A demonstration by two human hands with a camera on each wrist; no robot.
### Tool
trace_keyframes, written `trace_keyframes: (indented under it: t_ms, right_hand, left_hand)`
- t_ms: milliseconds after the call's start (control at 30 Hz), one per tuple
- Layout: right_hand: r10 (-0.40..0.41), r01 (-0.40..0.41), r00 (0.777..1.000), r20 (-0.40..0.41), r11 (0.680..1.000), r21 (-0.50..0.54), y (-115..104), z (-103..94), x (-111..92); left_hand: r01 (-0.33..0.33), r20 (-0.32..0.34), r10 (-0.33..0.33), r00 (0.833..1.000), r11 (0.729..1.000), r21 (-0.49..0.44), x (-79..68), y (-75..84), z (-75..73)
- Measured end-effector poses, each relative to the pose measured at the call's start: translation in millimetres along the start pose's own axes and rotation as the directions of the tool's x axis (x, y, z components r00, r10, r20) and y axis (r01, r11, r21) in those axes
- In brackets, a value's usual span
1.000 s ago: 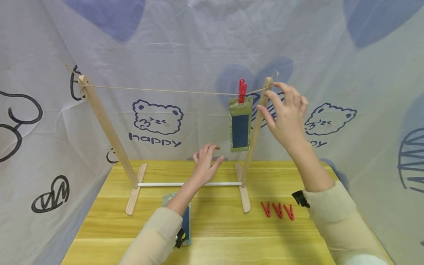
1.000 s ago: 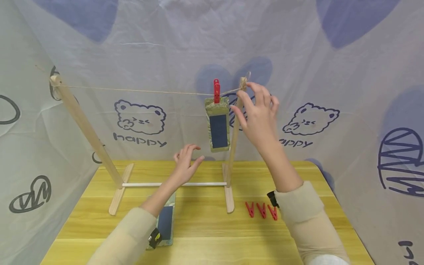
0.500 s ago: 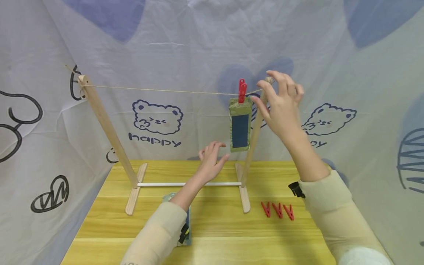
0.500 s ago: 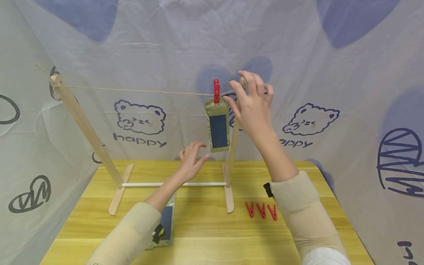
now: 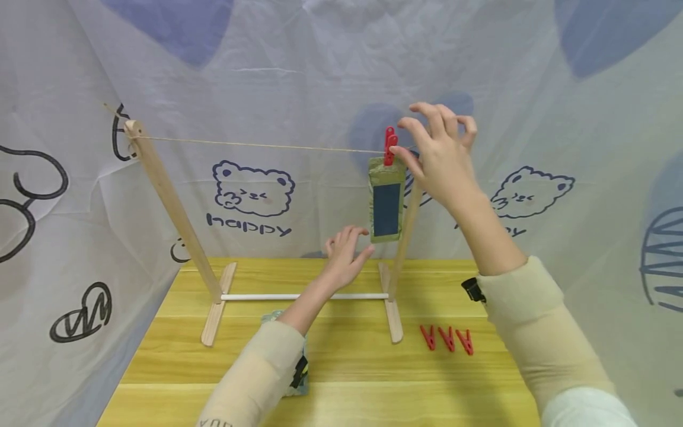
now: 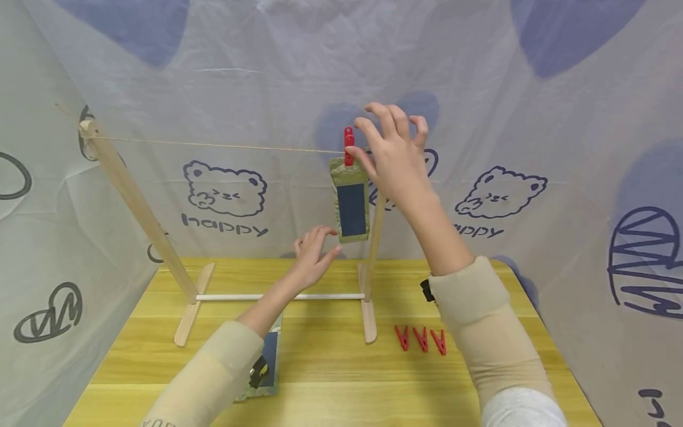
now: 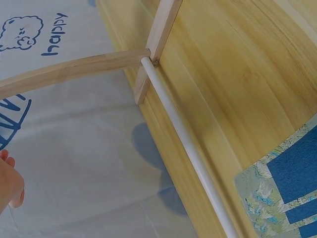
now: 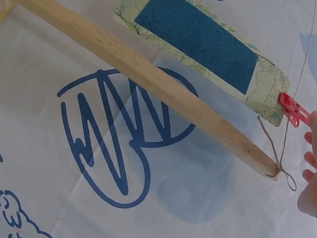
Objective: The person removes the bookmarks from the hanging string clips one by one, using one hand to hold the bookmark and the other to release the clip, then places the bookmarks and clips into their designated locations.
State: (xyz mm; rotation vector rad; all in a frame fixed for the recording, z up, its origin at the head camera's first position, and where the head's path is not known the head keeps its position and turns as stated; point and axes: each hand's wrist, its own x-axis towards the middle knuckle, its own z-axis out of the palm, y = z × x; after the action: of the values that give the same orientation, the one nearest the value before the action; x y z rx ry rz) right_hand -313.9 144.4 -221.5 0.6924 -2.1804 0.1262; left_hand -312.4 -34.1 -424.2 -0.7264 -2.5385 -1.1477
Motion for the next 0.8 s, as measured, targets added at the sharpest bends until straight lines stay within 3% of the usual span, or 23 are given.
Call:
trace_keyframes:
  t_ms: [367, 633, 800]
  right_hand:
    - [0.012, -0.008, 0.989, 0.147, 1.000, -0.026, -1.0, -4.7, 13.9]
    - [0.062, -0.053, 0.951, 0.302, 0.998, -0.040, -3.3, -11.0, 20.8]
    - [0.080, -0.069, 0.930, 0.359, 0.997, -0.042, -3.3, -12.9, 23.8]
  left_hand:
    - [0.021, 0.006, -0.021, 1.000, 0.999, -0.029, 6.9, -1.3, 4.3]
    - [0.030, 0.033, -0.028, 0.999, 0.995, -0.092, 10.8, 0.8, 4.0]
    - [0.033, 0.038, -0.030, 0.999, 0.995, -0.099, 11.5, 1.5, 4.4]
